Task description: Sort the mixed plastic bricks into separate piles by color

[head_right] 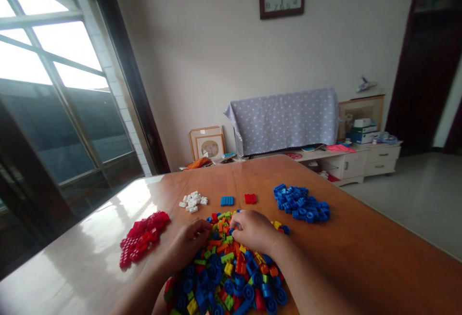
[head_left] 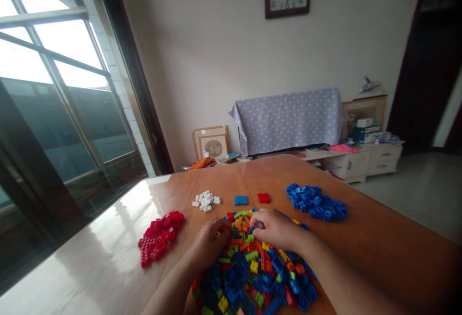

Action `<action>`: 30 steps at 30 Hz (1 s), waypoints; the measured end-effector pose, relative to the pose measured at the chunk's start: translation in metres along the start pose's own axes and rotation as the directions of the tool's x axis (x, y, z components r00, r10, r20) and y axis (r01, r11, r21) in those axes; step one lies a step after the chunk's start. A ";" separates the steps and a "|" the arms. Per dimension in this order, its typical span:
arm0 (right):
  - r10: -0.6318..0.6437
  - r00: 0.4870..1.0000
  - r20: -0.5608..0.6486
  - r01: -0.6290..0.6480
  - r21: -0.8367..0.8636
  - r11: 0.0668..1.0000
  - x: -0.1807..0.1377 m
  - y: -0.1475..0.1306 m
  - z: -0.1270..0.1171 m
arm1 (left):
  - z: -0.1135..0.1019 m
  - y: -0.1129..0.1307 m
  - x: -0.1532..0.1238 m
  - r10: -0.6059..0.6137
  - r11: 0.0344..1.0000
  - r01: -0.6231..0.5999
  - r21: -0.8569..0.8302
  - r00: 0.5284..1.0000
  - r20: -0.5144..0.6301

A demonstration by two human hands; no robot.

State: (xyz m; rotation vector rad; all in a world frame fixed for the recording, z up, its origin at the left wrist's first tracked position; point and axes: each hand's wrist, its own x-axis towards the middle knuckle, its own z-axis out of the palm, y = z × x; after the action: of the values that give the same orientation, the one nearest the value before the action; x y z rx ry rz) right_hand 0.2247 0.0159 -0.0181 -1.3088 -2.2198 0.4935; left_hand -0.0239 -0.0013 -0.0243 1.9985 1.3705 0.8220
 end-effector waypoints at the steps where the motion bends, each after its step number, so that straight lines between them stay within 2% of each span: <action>1: 0.021 1.000 -0.009 -0.020 0.020 1.000 0.001 0.001 -0.001 | -0.001 0.001 0.000 0.012 1.000 -0.012 0.021 1.000 -0.002; 4: 0.078 0.993 -0.093 -0.066 0.131 0.989 0.004 0.014 -0.011 | -0.003 0.003 0.000 0.036 0.997 -0.036 0.062 0.999 -0.002; 7: 0.142 0.949 -0.282 -0.070 0.248 0.966 0.003 0.041 -0.031 | -0.005 0.004 0.000 0.049 0.995 -0.049 0.082 0.999 -0.003; 8: 0.192 0.919 -0.344 -0.097 0.275 0.956 0.002 0.052 -0.038 | -0.005 0.004 0.000 0.052 0.995 -0.051 0.086 0.999 -0.005; 9: 0.274 0.871 -0.408 -0.152 0.307 0.940 0.001 0.064 -0.046 | -0.006 0.004 0.000 0.054 0.995 -0.053 0.089 0.998 -0.010; 11: 0.463 0.759 -0.457 -0.296 0.392 0.871 -0.003 0.087 -0.058 | -0.006 0.004 -0.001 0.060 0.994 -0.058 0.094 0.998 -0.023; 15: 0.588 0.622 -0.517 -0.411 0.424 0.807 -0.011 0.125 -0.069 | -0.006 0.001 0.000 0.063 0.994 -0.060 0.092 0.998 -0.030; 18: 0.643 0.565 -0.518 -0.465 0.444 0.766 -0.013 0.139 -0.070 | -0.005 -0.004 0.001 0.056 0.994 -0.053 0.090 0.998 -0.026; 21: 0.668 0.556 -0.495 -0.488 0.456 0.744 -0.011 0.140 -0.070 | -0.005 -0.007 0.001 0.054 0.995 -0.051 0.089 0.998 -0.031; 23: 0.665 0.575 -0.477 -0.495 0.445 0.746 -0.011 0.135 -0.070 | -0.005 -0.008 0.001 0.057 0.994 -0.054 0.090 0.998 -0.032; 26: 0.642 0.645 -0.415 -0.513 0.388 0.766 -0.014 0.124 -0.072 | -0.005 -0.006 0.000 0.065 0.994 -0.062 0.091 0.998 -0.028; 30: 0.634 0.746 -0.205 -0.574 0.285 0.768 -0.021 0.111 -0.068 | -0.006 -0.005 -0.001 0.091 0.992 -0.087 0.092 0.995 -0.038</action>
State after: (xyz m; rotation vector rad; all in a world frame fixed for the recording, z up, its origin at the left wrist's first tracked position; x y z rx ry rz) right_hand 0.3504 0.0531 -0.0286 -1.8520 -1.4179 0.6874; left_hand -0.0316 0.0003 -0.0247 2.1362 1.3719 0.8606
